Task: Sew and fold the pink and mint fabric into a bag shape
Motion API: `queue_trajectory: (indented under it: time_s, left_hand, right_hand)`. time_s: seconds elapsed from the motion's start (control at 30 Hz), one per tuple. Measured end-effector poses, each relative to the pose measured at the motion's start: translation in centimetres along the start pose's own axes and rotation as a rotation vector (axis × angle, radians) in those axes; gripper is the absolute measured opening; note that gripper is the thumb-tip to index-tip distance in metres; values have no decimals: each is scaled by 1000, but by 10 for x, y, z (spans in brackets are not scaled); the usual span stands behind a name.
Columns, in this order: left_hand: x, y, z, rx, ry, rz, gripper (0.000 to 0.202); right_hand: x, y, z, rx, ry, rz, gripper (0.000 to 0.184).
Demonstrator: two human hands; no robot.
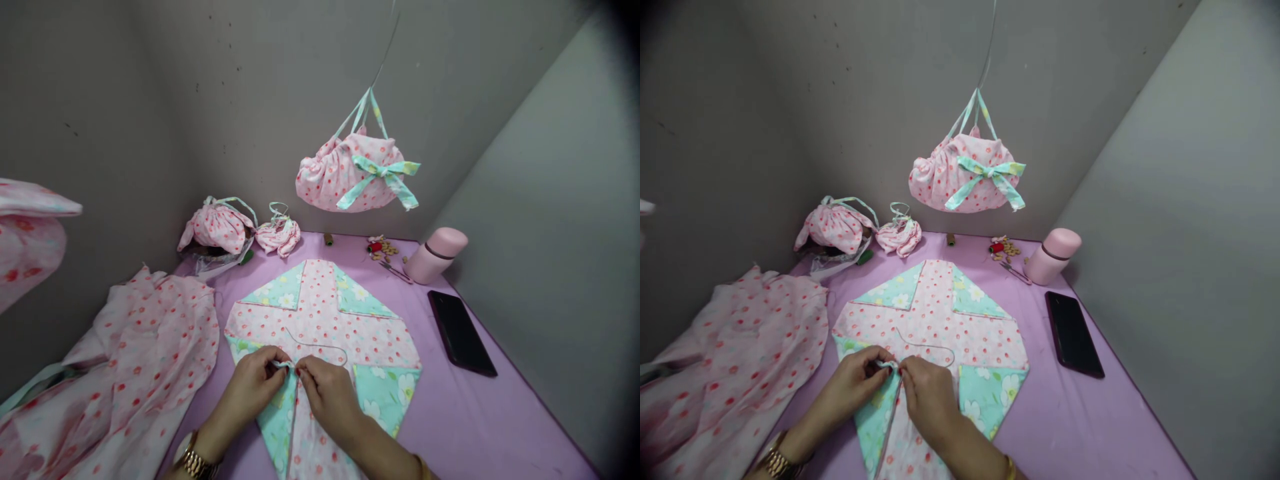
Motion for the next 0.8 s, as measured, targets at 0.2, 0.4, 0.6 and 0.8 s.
queue_trajectory:
  time_s: [0.2,0.4,0.6,0.8]
  left_hand:
    - [-4,2,0,-3,-7,12,16]
    - [-3,0,0,19,10,-14,16]
    - [0,-1,2,23,17,-11,17]
    - [1,-2,1,31,20,-12,17]
  right_hand:
    - [2,-1,2,-6,-10,-7,20]
    - [0,0,1,-57,-19,30,21]
    - [-2,1,2,-65,-44,44,21]
    - [2,1,2,-58,-9,35,21]
Point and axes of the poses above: each hand's wrist, its own z-axis towards the middle knuckle, its own y-axis out of the back of the hand, x = y × z, the point moved 9 cm from there along z, towards the middle knuckle, and after that the axes turned 12 degrees about z, right-handed, at the moved point
